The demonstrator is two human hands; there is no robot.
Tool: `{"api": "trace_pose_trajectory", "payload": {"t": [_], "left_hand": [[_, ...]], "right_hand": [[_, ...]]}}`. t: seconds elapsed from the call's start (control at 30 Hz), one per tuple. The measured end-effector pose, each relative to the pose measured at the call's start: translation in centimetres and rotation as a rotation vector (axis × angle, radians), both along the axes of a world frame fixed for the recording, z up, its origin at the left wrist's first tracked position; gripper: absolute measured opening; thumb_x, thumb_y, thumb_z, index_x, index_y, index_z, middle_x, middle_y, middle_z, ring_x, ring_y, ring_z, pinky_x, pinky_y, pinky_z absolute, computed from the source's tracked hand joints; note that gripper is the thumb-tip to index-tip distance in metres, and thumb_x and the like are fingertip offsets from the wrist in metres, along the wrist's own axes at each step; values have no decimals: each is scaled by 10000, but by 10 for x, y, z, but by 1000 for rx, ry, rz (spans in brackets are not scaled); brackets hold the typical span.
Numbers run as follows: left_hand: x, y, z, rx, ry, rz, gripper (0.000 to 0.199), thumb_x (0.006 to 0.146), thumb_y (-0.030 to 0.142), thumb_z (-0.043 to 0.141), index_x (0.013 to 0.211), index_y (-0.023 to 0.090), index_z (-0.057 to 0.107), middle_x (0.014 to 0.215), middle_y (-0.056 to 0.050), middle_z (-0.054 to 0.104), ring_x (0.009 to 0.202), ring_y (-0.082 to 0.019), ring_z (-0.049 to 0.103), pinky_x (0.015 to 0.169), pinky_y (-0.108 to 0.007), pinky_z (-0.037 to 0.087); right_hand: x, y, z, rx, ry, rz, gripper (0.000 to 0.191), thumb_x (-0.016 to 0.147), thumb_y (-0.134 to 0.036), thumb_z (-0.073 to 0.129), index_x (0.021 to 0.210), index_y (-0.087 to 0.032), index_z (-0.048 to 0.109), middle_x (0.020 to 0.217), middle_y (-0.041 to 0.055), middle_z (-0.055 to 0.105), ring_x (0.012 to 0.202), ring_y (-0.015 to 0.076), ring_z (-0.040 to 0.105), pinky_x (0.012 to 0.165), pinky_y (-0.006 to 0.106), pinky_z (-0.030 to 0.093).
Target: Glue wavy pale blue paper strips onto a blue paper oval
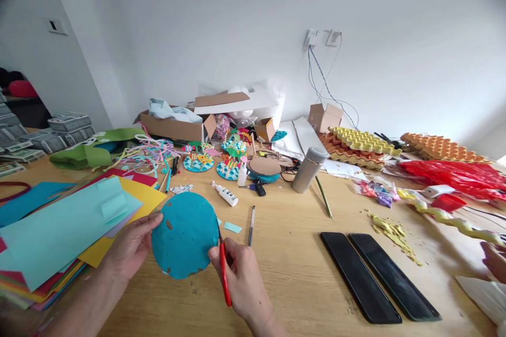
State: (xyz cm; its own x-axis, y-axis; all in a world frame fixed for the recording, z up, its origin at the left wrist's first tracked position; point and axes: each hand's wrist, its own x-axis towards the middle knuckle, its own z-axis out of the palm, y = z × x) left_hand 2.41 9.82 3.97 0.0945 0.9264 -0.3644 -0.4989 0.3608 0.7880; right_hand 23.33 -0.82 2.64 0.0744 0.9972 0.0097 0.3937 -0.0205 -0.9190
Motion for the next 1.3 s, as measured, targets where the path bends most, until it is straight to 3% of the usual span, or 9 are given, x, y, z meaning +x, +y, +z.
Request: {"api": "trace_pose_trajectory", "payload": {"t": [0.3, 0.53, 0.8, 1.3], "left_hand": [[2, -1, -1, 39, 6, -2, 218, 502, 185, 860, 633, 142, 690, 691, -53, 739, 678, -230, 699, 642, -317, 556], [-4, 3, -3, 59, -8, -37, 352, 407, 268, 934, 637, 131, 707, 738, -46, 731, 689, -170, 654, 644, -259, 531], [-15, 9, -9, 153, 25, -129, 320, 498, 305, 921, 672, 137, 711, 764, -37, 716, 729, -167, 634, 661, -255, 512], [-17, 12, -13, 131, 11, -139, 318, 500, 304, 918, 700, 141, 731, 767, -39, 726, 744, -178, 638, 697, -271, 505]], "right_hand": [[-4, -1, 1, 10, 53, -43, 556, 849, -702, 449, 608, -216, 331, 569, -57, 276, 526, 86, 267, 464, 238, 174], [4, 0, 1, -16, 7, -1, 525, 848, -651, 522, 618, -212, 350, 557, -62, 279, 505, 80, 270, 455, 231, 176], [8, 0, 4, -33, -6, 57, 510, 853, -634, 538, 621, -204, 390, 531, -65, 290, 491, 81, 283, 442, 222, 181], [1, -3, 14, -103, 90, 40, 550, 818, -716, 487, 614, -215, 391, 507, -61, 343, 408, 76, 346, 392, 218, 233]]}}
